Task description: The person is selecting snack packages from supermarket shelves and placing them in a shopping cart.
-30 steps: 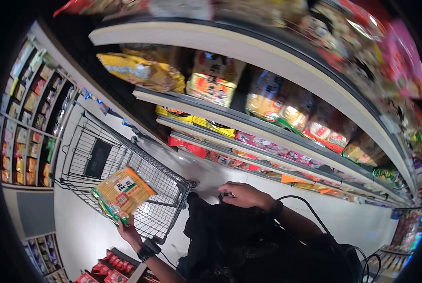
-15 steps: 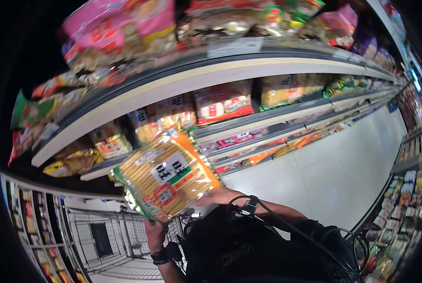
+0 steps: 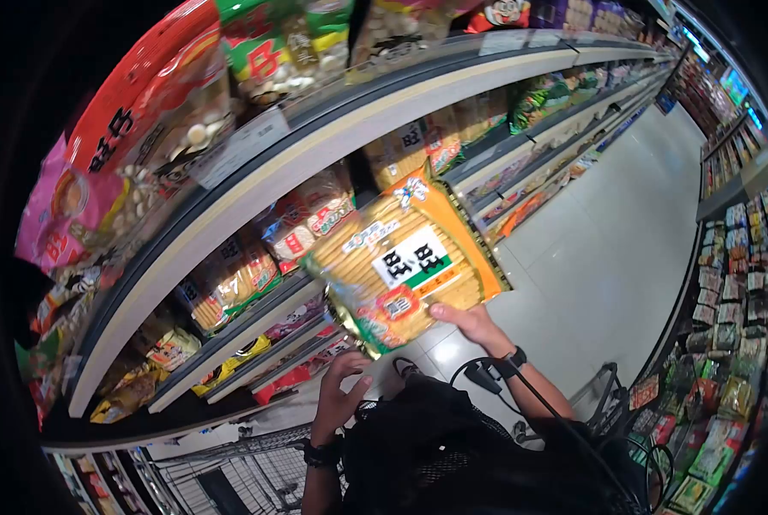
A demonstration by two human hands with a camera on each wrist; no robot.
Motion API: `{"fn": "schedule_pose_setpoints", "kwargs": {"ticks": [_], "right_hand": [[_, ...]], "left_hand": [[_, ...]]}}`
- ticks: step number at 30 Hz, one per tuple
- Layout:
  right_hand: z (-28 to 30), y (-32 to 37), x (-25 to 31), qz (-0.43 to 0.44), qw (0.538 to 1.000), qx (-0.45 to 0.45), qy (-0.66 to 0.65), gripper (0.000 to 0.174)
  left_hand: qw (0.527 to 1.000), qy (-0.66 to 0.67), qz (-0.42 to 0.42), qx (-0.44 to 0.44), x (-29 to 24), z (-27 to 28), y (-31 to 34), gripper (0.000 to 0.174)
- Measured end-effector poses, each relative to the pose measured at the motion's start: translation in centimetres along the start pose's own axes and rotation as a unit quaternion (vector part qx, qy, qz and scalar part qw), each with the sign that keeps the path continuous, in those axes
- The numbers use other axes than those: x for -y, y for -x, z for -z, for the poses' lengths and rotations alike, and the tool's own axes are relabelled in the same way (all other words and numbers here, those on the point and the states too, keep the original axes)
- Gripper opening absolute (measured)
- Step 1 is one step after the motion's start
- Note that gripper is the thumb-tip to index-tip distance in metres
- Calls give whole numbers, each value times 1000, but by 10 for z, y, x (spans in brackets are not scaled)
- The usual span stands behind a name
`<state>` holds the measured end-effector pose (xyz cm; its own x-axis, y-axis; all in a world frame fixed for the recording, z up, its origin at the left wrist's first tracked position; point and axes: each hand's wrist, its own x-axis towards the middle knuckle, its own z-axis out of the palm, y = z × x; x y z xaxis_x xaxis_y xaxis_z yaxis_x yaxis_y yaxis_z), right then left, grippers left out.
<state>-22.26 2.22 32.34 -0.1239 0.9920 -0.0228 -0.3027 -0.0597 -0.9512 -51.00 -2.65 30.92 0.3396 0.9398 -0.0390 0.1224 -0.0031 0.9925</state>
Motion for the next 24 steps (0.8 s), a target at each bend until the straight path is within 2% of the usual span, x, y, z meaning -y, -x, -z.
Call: {"fn": "schedule_pose_setpoints", "kwargs": {"ticks": [3,5,6,8,11,12,14,15,16,17,18,19,21,24], "right_hand": [[20,18,23,-11,999,-35,1,41],[22,34,31,33,992,-124,15,38],[28,42,29,39,991,-130,14,38],[26,54,28,66,963,-231,120,38],[20,69,35,101,944,-298,98,31],[25,71,37,103,944,-295,107,31],[46,75,33,133,915,-295,243,29],[72,74,27,180,894,-235,336,30],[64,64,44,247,935,-178,181,31],[53,54,70,304,945,-116,20,31],[49,48,93,338,891,-165,253,32],[47,39,111,352,784,-202,470,33],[53,14,128,393,801,-152,426,35],[47,-18,159,382,797,-113,455,36]], "left_hand": [[999,20,25,10,3,-1,3,43],[999,27,30,26,5,3,8,43],[998,31,34,34,9,6,11,43],[998,31,31,49,16,14,19,43],[997,41,35,48,28,24,30,45],[997,51,37,41,38,26,34,46],[997,62,43,35,46,27,40,45],[996,64,49,34,46,30,38,45],[996,45,59,40,43,30,36,46],[996,43,61,40,41,30,32,46],[997,37,48,52,39,28,27,46],[997,31,35,63,36,26,21,47],[997,23,23,68,26,23,4,47],[997,-34,4,69,12,16,-30,47]]}}
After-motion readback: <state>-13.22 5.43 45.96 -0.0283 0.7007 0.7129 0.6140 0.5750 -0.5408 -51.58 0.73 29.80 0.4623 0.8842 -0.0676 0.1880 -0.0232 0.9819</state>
